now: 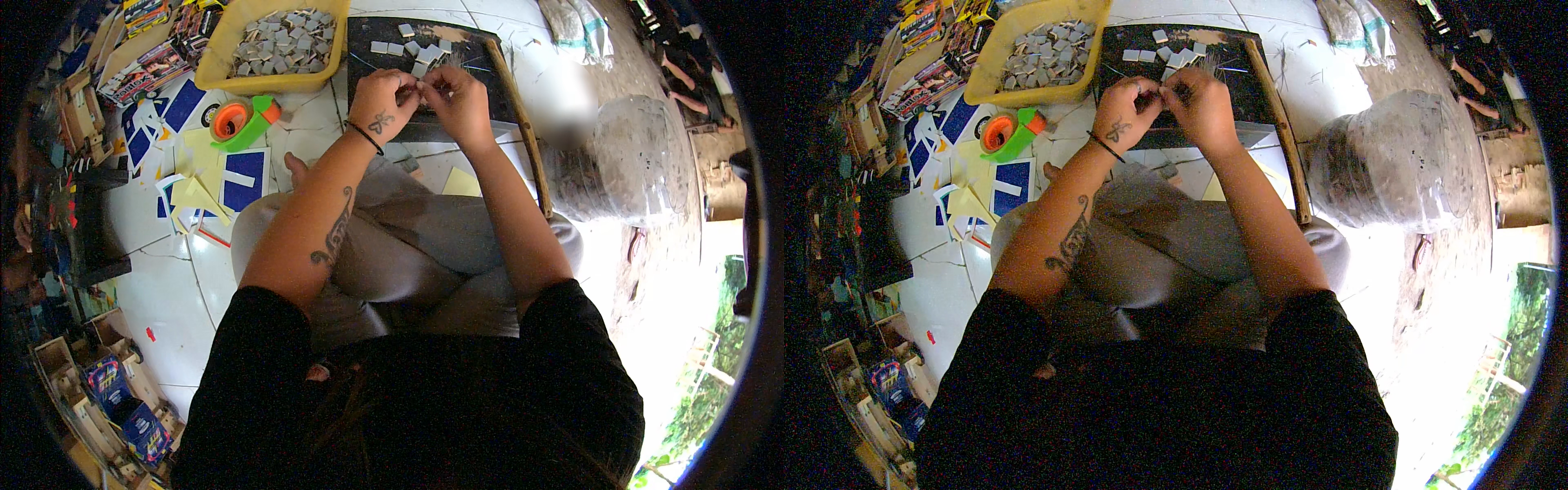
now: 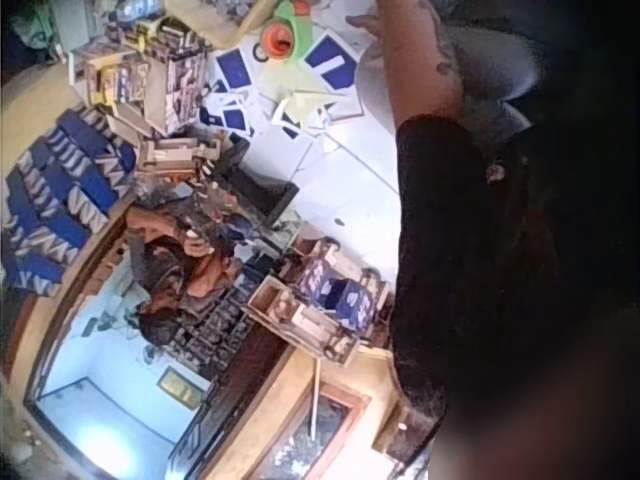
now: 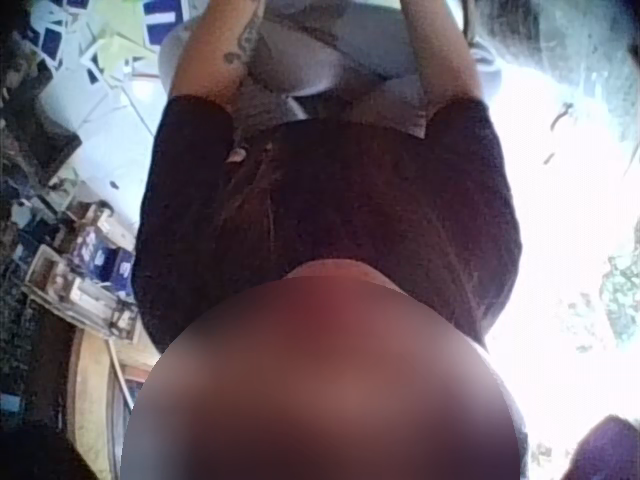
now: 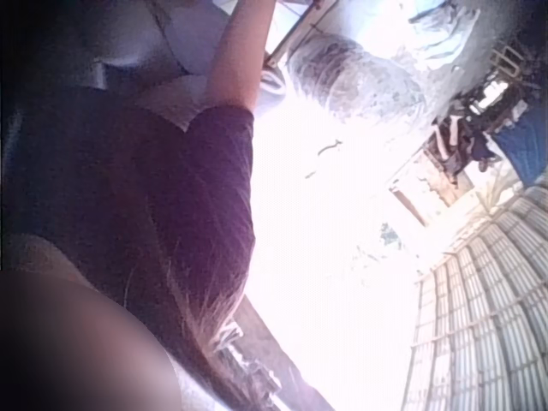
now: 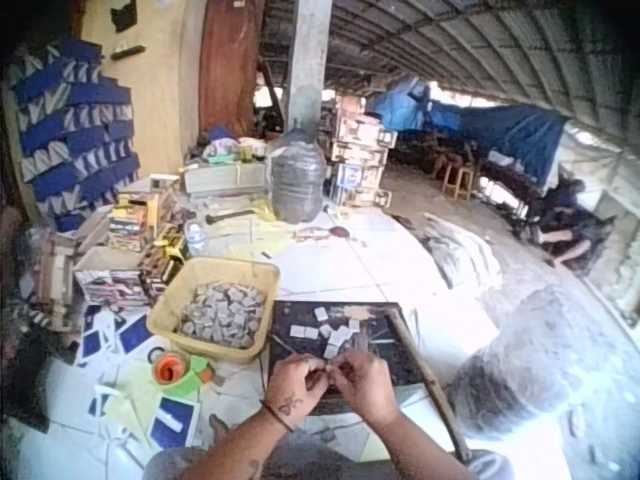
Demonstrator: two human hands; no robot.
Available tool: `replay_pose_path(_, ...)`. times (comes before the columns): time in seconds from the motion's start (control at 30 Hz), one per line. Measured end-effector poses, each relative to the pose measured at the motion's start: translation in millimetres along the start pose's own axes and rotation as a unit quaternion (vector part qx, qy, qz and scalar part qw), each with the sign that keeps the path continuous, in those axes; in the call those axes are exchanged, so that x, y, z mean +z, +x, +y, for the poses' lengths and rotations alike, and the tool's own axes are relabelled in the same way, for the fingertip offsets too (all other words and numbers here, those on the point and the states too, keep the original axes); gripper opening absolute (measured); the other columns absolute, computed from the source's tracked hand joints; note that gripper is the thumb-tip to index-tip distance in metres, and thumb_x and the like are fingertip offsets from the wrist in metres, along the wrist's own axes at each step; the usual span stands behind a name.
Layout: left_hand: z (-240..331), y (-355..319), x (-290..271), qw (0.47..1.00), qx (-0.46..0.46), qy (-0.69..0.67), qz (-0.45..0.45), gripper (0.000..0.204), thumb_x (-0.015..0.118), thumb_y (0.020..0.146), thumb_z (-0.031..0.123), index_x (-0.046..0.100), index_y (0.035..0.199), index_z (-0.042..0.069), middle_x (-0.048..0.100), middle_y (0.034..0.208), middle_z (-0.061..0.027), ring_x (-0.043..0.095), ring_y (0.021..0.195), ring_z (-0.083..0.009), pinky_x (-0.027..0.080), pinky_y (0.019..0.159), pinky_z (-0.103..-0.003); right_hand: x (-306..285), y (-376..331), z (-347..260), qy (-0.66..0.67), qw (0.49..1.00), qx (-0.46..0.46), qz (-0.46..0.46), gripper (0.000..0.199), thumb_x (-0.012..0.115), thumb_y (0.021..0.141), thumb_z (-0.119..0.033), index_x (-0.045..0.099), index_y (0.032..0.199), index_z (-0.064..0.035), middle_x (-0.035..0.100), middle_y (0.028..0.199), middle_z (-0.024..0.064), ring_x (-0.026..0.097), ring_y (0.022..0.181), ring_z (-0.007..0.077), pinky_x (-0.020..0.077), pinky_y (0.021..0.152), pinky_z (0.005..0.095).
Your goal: The person sits on the floor and repeatedly places small rectangular components onto a board, then uses a hammer to strike them. The person handles the components one at a time, occasionally picking up pieces from the floor and placing them into a yellow bin.
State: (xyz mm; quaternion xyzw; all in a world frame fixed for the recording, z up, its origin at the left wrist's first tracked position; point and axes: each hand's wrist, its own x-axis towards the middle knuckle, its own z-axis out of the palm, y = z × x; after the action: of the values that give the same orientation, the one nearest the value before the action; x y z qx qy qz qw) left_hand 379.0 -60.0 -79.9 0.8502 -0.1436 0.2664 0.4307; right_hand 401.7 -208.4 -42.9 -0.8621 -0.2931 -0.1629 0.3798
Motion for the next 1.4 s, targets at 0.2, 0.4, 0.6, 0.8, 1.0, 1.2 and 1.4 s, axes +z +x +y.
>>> replay_pose_path(0.2, 3, 0, 4, 1.0, 0.004, -0.021, -0.001, 0.01, 0.064, 0.079, 0.013, 0.064, 0.081, 0.003, 0.061, 0.076, -0.0105, 0.06, 0.062, -0.0266, 0.048, 0.058, -0.034, -63, -29, 11, -0.38, 0.913, 0.138, -0.045, 0.062, 0.074, 0.073, -0.028, 0.045, 0.124, -0.0073, 0.047, 0.118, 0.0206, 0.053, 0.104, 0.0356, 0.0467, 0.086, 0.0388)
replay_pose_path(0.4, 3, -5, 7, 0.999, -0.026, -0.031, -0.007, 0.01, 0.062, 0.081, 0.011, 0.063, 0.082, 0.002, 0.063, 0.08, -0.0126, 0.062, 0.07, -0.0289, 0.049, 0.063, -0.034, -90, -59, 36, -0.242, 0.948, 0.2, -0.049, 0.044, 0.06, 0.083, -0.017, 0.041, 0.121, -0.0056, 0.051, 0.108, 0.022, 0.06, 0.085, 0.0328, 0.0511, 0.07, 0.0391)
replay_pose_path(0.6, -3, -7, 9, 0.999, 0.028, -0.019, 0.021, 0.01, 0.062, 0.082, 0.012, 0.062, 0.082, 0.002, 0.062, 0.08, -0.0122, 0.061, 0.07, -0.0282, 0.048, 0.061, -0.034, -128, -99, -52, 0.054, 0.953, 0.29, -0.06, 0.031, 0.044, 0.095, -0.011, 0.045, 0.124, -0.0033, 0.052, 0.073, 0.0038, 0.047, 0.054, 0.0068, 0.0405, 0.047, 0.0222)
replay_pose_path(0.8, -4, -8, 12, 0.999, 0.024, -0.021, 0.015, 0.007, 0.061, 0.08, 0.009, 0.061, 0.083, 0.003, 0.06, 0.08, -0.0108, 0.059, 0.07, -0.0282, 0.049, 0.062, -0.035, -140, -126, -105, -0.084, 0.963, 0.234, -0.098, 0.037, 0.048, 0.092, -0.011, 0.043, 0.128, -0.0061, 0.06, 0.097, 0.0211, 0.062, 0.087, 0.0349, 0.0488, 0.074, 0.0395)
replay_pose_path(1.0, -6, -8, 11, 0.999, 0.031, -0.002, 0.01, 0.008, 0.06, 0.082, 0.011, 0.062, 0.083, 0.002, 0.061, 0.082, -0.011, 0.06, 0.071, -0.0282, 0.048, 0.063, -0.034, -135, -129, -104, -0.084, 0.968, 0.208, -0.112, 0.039, 0.049, 0.09, -0.011, 0.043, 0.129, -0.0055, 0.058, 0.106, 0.022, 0.059, 0.094, 0.0387, 0.0481, 0.077, 0.0421)
replay_pose_path(1.2, -9, -9, 13, 0.999, 0.044, -0.001, 0.017, 0.009, 0.06, 0.083, 0.011, 0.062, 0.083, 0.002, 0.061, 0.082, -0.0113, 0.06, 0.073, -0.0287, 0.048, 0.064, -0.035, -136, -128, -102, -0.062, 0.967, 0.224, -0.108, 0.039, 0.05, 0.09, -0.01, 0.043, 0.128, -0.0051, 0.058, 0.105, 0.0223, 0.059, 0.092, 0.0393, 0.048, 0.077, 0.0425)
replay_pose_path(1.4, -8, -9, 12, 1.0, 0.026, -0.001, 0.008, 0.01, 0.06, 0.083, 0.011, 0.062, 0.083, 0.001, 0.061, 0.081, -0.0112, 0.06, 0.073, -0.0283, 0.048, 0.064, -0.034, -131, -130, -98, -0.071, 0.973, 0.202, -0.09, 0.037, 0.049, 0.09, -0.009, 0.044, 0.127, -0.0025, 0.059, 0.103, 0.024, 0.06, 0.091, 0.0391, 0.0483, 0.076, 0.0411)
